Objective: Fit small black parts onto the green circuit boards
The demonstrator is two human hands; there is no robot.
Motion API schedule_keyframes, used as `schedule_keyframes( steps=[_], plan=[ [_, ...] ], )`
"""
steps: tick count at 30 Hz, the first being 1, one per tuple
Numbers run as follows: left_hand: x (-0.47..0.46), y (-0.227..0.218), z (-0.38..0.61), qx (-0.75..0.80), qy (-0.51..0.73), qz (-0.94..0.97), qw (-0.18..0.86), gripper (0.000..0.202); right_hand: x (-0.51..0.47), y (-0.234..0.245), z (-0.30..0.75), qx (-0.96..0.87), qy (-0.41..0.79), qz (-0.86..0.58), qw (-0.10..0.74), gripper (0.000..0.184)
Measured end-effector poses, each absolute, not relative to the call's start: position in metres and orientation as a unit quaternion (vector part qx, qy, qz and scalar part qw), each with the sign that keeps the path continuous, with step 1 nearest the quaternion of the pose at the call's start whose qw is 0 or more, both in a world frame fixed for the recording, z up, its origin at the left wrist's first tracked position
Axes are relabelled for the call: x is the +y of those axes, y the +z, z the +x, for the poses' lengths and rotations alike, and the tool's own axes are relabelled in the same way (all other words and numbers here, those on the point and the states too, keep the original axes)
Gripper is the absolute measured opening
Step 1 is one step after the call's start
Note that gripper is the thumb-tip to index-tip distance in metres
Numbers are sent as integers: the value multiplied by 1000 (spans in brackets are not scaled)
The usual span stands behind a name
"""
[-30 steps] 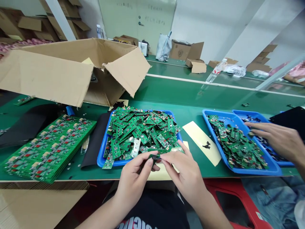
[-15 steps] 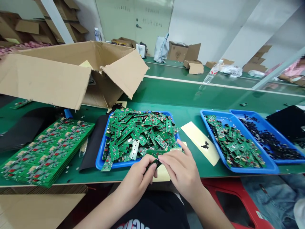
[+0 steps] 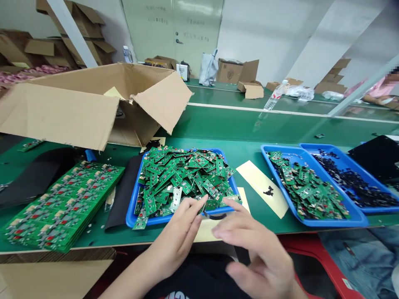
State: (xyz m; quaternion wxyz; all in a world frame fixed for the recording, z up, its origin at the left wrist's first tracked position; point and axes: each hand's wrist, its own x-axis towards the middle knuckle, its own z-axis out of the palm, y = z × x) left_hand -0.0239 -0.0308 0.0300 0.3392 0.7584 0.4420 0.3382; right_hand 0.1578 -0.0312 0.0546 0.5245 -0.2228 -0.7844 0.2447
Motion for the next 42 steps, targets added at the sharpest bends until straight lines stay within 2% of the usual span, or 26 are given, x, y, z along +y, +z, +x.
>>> schedule_keyframes(
  steps=[4,6,8,10,13,20,25,34,38,42],
  plan=[
    [-32,32,-32,424,361,789,261,46,-25,54,177,-651,348,-253,626,20],
    [-31,32,-34,392,370,817,204,48,-19,56,181,-611,362,-298,638,17],
    [-30,33,-35,359,384,839,139,48,-14,59,179,-614,391,-357,585,15],
    [-29,35,-34,336,411,844,73,45,-14,64,172,-638,454,-396,479,12],
    [-30,38,-34,326,449,832,12,38,-18,67,160,-635,555,-397,363,20],
    [-35,43,-38,351,459,815,-27,36,-30,62,149,-535,684,-368,333,24],
    [-35,48,-34,394,475,787,-10,49,-30,58,143,-448,749,-298,386,20],
    [-37,49,-34,406,506,755,96,38,-23,51,136,-375,795,-258,400,19],
    [-39,47,-32,386,512,752,153,50,-23,56,136,-431,755,-291,399,10],
    [-42,44,-28,386,538,717,218,49,-27,61,134,-539,628,-344,444,6]
  ],
)
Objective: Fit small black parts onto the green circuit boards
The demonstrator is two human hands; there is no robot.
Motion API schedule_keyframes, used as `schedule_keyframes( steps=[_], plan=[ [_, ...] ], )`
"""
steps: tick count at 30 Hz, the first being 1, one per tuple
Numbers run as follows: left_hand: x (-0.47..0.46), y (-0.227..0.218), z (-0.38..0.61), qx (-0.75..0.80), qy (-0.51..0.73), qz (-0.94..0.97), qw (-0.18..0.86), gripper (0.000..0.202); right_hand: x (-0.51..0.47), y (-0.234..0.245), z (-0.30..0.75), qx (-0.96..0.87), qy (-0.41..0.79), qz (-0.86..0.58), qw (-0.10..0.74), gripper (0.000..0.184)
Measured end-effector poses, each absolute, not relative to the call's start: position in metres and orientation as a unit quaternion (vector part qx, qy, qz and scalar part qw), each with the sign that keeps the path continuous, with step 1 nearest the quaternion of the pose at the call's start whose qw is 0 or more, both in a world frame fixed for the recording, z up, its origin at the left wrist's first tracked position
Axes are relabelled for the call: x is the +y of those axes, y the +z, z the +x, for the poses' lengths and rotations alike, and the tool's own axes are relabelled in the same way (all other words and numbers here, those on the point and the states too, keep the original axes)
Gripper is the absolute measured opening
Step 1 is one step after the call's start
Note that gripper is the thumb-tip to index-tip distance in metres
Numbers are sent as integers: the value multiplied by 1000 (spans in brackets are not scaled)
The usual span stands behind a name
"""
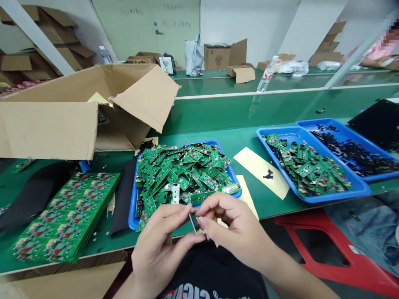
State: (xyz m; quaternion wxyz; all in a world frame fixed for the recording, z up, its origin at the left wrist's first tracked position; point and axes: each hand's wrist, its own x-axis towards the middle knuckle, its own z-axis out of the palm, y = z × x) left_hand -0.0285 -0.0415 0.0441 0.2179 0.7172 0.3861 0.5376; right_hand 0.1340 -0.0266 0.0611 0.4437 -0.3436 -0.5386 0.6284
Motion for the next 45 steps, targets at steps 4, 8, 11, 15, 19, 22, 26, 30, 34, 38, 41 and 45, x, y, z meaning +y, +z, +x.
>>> schedule_keyframes(
  steps=[4,8,11,15,19,22,26,30,34,38,41,45],
  plan=[
    [-44,44,-26,415,508,687,312,37,-28,59,129,-666,421,-369,493,6],
    [-43,42,-23,460,496,635,374,26,-28,52,122,-745,191,-401,498,11],
    [-42,39,-19,490,509,586,397,28,-28,50,117,-765,89,-412,488,15],
    [-40,39,-15,496,508,564,421,27,-32,49,114,-770,50,-424,474,14],
    [-41,42,-14,493,502,542,458,26,-33,49,114,-758,97,-437,474,11],
    [-41,42,-15,507,509,516,466,29,-31,49,117,-748,127,-441,479,11],
    [-40,40,-17,512,502,513,471,34,-28,48,124,-756,133,-437,469,14],
    [-38,43,-22,502,474,567,450,32,-26,52,131,-774,110,-423,459,15],
    [-36,50,-23,504,416,603,456,27,-26,57,136,-790,78,-421,438,15],
    [-33,55,-23,479,366,586,542,27,-23,55,139,-811,51,-411,413,18],
    [-30,57,-23,457,331,590,578,32,-19,50,142,-831,22,-381,405,19],
    [-27,56,-23,455,300,603,583,35,-12,43,146,-862,-7,-331,383,24]
  ],
)
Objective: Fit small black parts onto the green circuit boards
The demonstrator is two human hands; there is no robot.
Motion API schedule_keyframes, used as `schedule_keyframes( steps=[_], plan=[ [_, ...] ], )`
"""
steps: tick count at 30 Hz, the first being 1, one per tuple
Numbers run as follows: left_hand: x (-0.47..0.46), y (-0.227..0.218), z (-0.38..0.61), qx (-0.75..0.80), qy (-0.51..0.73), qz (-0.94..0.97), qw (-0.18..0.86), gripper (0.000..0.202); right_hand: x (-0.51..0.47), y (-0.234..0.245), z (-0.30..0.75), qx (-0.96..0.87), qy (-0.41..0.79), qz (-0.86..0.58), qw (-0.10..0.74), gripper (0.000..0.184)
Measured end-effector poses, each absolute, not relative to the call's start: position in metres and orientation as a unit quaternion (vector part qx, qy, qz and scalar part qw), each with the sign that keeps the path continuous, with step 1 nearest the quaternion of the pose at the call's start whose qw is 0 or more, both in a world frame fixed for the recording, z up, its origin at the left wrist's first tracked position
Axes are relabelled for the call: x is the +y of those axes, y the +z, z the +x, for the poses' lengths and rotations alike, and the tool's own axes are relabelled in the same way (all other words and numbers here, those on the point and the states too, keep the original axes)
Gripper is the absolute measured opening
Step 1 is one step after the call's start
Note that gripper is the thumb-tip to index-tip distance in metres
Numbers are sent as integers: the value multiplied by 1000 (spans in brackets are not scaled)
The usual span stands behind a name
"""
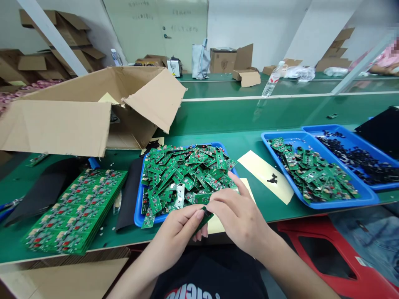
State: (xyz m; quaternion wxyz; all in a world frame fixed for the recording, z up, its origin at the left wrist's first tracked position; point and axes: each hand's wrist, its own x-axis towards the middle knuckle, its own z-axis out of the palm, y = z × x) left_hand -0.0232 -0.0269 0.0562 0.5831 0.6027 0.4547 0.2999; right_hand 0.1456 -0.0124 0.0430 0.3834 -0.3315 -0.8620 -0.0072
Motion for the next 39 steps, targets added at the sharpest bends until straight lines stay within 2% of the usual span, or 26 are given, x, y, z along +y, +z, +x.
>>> schedule_keyframes(
  steps=[3,5,7,9,12,15,17,18,22,24,28,34,39],
  plan=[
    [-27,53,-21,471,297,626,546,35,-11,41,148,-872,-10,-307,380,24],
    [-28,49,-21,469,303,656,508,32,-13,43,149,-865,6,-296,405,35],
    [-29,45,-22,451,311,699,459,27,-15,47,152,-842,48,-285,455,48],
    [-30,42,-25,437,322,745,388,28,-15,52,157,-787,107,-276,541,50],
    [-30,40,-32,426,356,791,258,39,-10,58,170,-637,183,-267,700,37],
    [-28,42,-36,395,386,819,155,36,-3,64,183,-514,256,-279,770,23],
    [-27,44,-36,357,397,840,96,33,-2,68,187,-512,307,-308,741,21],
    [-26,45,-36,336,400,850,67,31,-3,70,187,-538,334,-330,700,20],
    [-26,47,-34,287,428,856,-37,28,-14,74,174,-655,500,-381,419,15],
    [-27,46,-35,291,437,848,-66,28,-20,71,165,-633,589,-369,340,22],
    [-28,43,-40,290,436,849,-71,25,-30,61,155,-515,716,-326,340,27],
    [-28,39,-37,320,459,826,-73,28,-32,52,148,-432,745,-309,403,21],
    [-30,38,-34,328,488,808,-19,30,-30,45,142,-355,796,-271,408,20]
  ],
)
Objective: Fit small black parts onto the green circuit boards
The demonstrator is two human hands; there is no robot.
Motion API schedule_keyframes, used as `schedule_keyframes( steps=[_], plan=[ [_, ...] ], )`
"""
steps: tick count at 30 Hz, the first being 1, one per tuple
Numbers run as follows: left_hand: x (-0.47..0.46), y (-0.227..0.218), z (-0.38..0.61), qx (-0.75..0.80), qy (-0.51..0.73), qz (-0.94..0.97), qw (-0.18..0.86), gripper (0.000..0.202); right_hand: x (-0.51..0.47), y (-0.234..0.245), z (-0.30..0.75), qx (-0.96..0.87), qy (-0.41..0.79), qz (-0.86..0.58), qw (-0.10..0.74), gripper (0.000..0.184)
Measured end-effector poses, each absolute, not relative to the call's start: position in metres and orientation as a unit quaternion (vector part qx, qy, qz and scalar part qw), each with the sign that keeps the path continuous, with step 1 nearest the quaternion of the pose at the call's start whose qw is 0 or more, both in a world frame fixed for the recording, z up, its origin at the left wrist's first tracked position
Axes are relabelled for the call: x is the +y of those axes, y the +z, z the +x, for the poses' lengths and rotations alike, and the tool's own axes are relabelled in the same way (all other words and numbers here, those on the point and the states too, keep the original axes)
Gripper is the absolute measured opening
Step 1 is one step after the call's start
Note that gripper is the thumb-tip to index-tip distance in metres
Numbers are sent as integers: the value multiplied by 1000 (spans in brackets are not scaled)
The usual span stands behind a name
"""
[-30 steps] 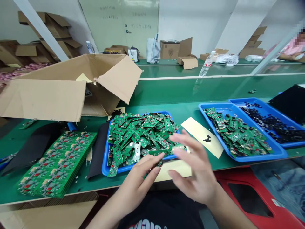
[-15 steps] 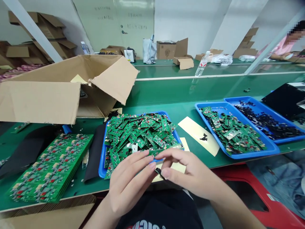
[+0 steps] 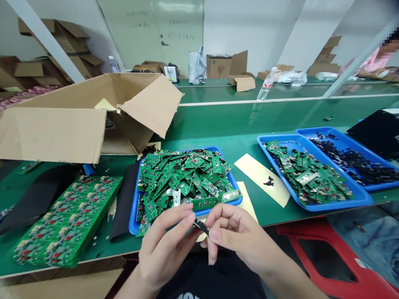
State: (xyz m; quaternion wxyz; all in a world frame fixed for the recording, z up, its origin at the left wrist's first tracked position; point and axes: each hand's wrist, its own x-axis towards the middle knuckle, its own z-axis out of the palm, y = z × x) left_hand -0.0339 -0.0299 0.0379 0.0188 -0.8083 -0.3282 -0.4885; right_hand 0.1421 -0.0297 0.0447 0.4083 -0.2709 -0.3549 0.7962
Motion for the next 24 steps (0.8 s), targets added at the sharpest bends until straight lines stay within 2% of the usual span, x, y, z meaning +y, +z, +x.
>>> schedule_keyframes(
  steps=[8,13,18,24],
  plan=[
    [-30,41,-32,-311,-509,-798,-85,25,-27,44,144,-359,808,-251,394,18],
    [-29,39,-30,-310,-532,-774,-147,29,-29,50,146,-421,751,-309,404,15],
    [-33,33,-27,-344,-531,-741,-223,32,-33,58,146,-556,613,-378,415,5],
    [-41,33,-23,-398,-500,-722,-264,46,-32,56,144,-707,375,-370,472,8]
  ],
)
